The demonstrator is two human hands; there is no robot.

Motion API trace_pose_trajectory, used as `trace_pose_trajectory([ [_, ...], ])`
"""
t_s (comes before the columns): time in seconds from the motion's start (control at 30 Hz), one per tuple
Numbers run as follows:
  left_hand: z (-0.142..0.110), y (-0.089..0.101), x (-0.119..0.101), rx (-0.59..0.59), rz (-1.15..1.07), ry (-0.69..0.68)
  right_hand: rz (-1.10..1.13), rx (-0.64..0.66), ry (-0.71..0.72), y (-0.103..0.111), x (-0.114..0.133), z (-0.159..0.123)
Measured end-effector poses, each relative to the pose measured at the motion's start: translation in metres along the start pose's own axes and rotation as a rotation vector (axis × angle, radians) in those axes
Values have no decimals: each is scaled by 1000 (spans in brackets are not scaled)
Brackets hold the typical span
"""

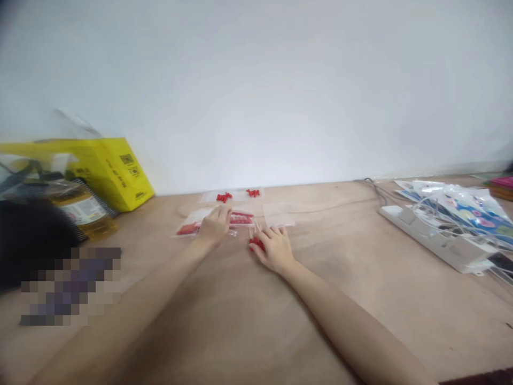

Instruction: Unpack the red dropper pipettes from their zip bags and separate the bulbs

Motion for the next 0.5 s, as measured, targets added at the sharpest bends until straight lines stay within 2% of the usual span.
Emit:
trace_pose_trajectory([
  [0.13,-47,6,-4,13,-67,-149,6,-34,-67,2,1,-1],
  [0.2,-70,12,-4,-24,-143,-221,0,-36,-50,2,6,-1],
  [0.27,-87,15,0,-18,-190,-236,-13,-22,41,1,17,1],
  [0.4,-105,20,3,81,-298,-245,-30,26,278,-5,42,-1],
  [0.5,-108,27,5,90,-359,-186,-20,27,332,-11,46,-4],
])
Point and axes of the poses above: each hand's wrist, its own z-axis towards the middle knuckle, its own y-axis out of the back of the hand, x = y × z, the point moved 7 cm from there along z, towards the middle knuckle
